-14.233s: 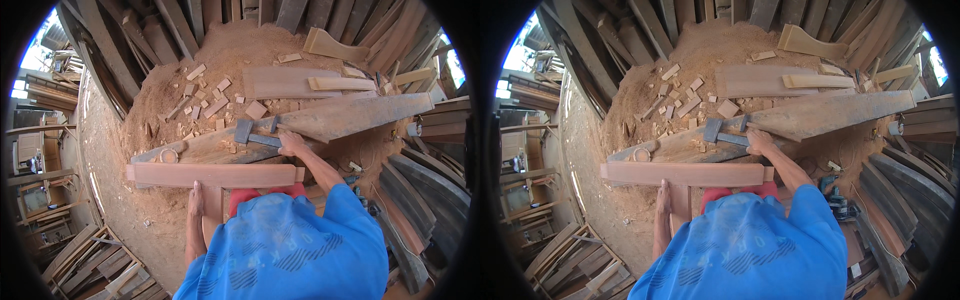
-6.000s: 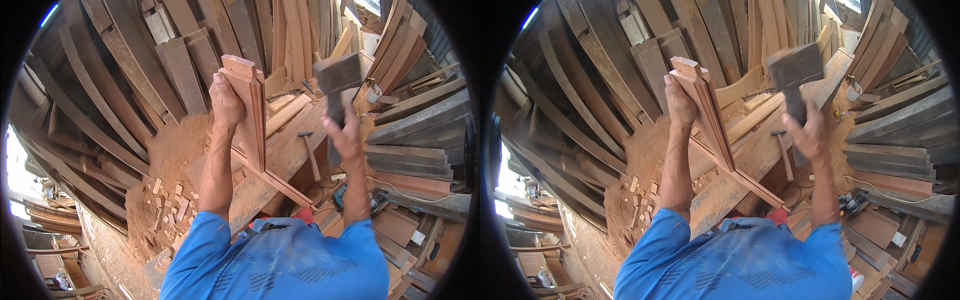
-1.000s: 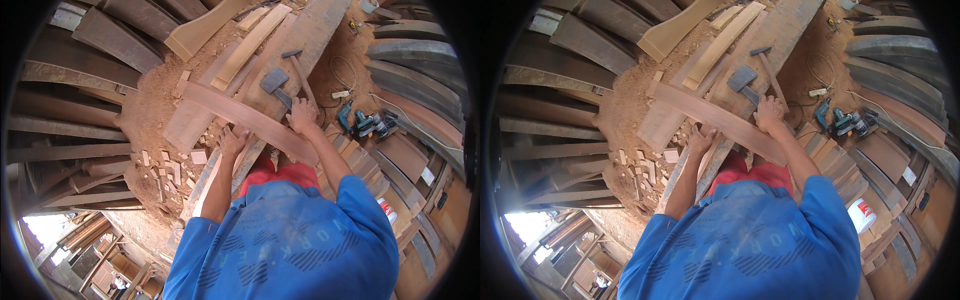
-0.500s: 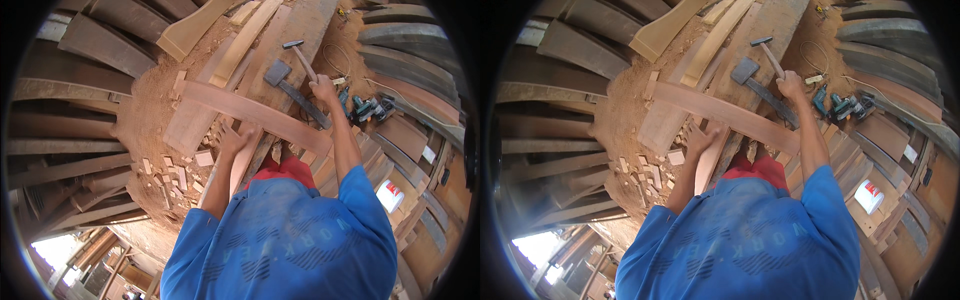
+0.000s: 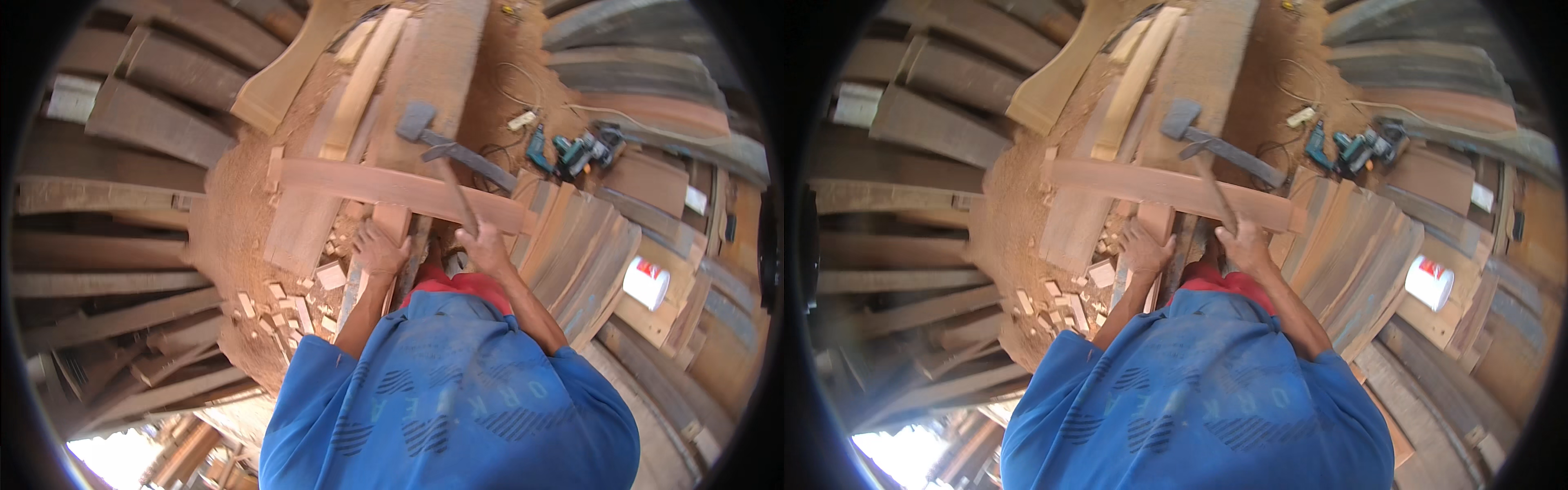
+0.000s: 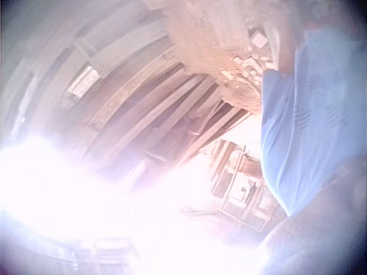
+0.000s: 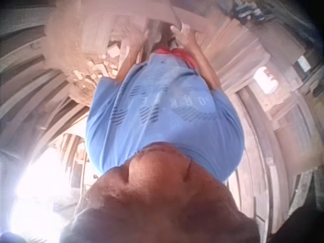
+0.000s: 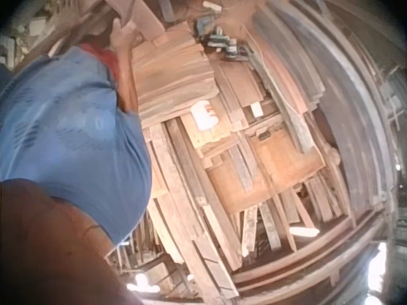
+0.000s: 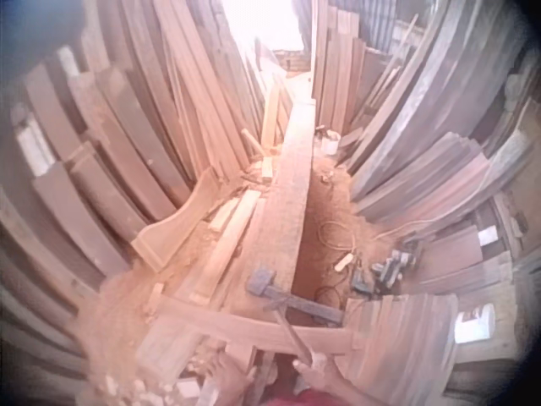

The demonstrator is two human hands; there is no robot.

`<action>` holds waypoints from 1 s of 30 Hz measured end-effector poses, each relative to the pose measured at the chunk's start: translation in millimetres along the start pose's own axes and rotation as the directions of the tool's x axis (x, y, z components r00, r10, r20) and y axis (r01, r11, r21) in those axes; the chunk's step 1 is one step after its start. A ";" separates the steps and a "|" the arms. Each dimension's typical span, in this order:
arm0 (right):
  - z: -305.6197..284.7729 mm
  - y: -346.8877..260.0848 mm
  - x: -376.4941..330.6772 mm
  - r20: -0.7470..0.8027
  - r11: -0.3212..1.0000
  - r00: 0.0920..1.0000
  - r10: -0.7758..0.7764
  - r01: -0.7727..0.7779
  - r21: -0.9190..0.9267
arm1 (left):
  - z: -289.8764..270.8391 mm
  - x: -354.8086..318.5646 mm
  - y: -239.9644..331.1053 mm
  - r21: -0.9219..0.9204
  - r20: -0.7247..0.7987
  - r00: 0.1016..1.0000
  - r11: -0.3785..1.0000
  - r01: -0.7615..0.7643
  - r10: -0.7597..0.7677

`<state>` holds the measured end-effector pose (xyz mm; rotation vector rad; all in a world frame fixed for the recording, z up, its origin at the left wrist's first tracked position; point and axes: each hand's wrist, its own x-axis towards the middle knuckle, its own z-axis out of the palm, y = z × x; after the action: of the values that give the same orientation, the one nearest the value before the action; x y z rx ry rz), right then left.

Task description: The person joins wooden pieces using a hammer and a small axe, fits the pieces together by hand, and checks the alignment with a square tool.

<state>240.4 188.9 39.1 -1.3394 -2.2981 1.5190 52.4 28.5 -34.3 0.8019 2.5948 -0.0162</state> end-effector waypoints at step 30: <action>-16.9 3.5 -79.0 -0.219 0.989 0.964 -0.148 0.147 -0.018 | 31.5 58.9 -74.5 -0.511 -0.017 0.976 0.838 -0.193 0.215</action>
<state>299.4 146.5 74.4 -1.2354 -2.2065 1.2563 -19.5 -6.2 -94.7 0.8505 2.2884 0.6847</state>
